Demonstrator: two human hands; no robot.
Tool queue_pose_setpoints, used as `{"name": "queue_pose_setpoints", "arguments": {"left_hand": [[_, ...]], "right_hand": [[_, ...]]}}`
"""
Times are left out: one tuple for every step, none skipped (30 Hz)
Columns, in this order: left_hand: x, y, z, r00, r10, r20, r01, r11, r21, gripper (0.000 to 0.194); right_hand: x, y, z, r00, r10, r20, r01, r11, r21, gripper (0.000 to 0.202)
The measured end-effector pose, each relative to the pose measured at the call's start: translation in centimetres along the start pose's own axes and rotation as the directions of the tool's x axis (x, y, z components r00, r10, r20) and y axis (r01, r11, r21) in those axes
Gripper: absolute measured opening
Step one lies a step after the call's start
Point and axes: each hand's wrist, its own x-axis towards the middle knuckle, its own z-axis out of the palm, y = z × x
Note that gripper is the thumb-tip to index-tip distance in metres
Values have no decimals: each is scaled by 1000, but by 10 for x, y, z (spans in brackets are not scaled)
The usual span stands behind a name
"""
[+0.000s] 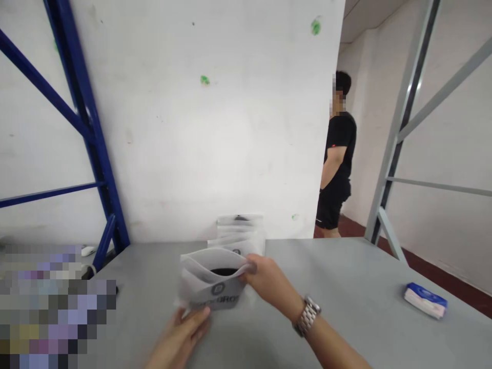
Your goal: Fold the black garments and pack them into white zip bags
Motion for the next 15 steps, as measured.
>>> {"name": "queue_pose_setpoints", "arguments": {"left_hand": [[9,0,-1,998,-24,-65,27,999,36,104],[19,-1,-3,993,-8,-117,18,996,86,114],[31,-1,-5,988,32,-149,-11,990,139,120],[42,0,-7,983,81,-162,-49,980,194,123],[54,1,-8,978,130,-160,-88,965,245,122],[65,2,-7,975,170,-145,-122,949,290,120],[76,2,-6,973,193,-125,-144,934,327,118],[87,3,-4,974,199,-104,-150,922,357,113],[96,2,-2,978,192,-79,-149,913,380,106],[104,0,1,983,179,-47,-146,907,396,98],[110,-3,3,986,163,-13,-144,902,406,88],[116,-7,6,988,152,24,-149,899,412,79],[120,-11,8,988,146,55,-156,896,415,73],[124,-14,11,986,148,78,-167,893,417,72],[127,-18,14,983,157,95,-182,890,418,74]], "right_hand": [[12,8,-7,1000,-2,-18,1,999,-44,10],[23,16,-14,999,-5,-32,2,996,-93,9],[31,24,-18,999,-11,-50,4,990,-138,10],[37,32,-20,997,-17,-74,4,984,-176,13],[41,38,-20,994,-22,-106,0,978,-206,19],[41,44,-16,989,-22,-150,-13,973,-230,26],[39,49,-9,979,-10,-203,-41,969,-246,35],[34,53,0,965,18,-263,-86,964,-252,44],[29,58,11,946,60,-318,-144,958,-248,53],[23,63,22,926,117,-359,-210,949,-234,63],[17,68,34,909,180,-376,-273,938,-214,74],[13,73,44,899,238,-369,-324,926,-193,83],[11,79,53,891,288,-350,-364,915,-175,89],[12,84,59,885,328,-329,-395,905,-160,93],[14,88,64,880,357,-312,-417,897,-147,94]]}}
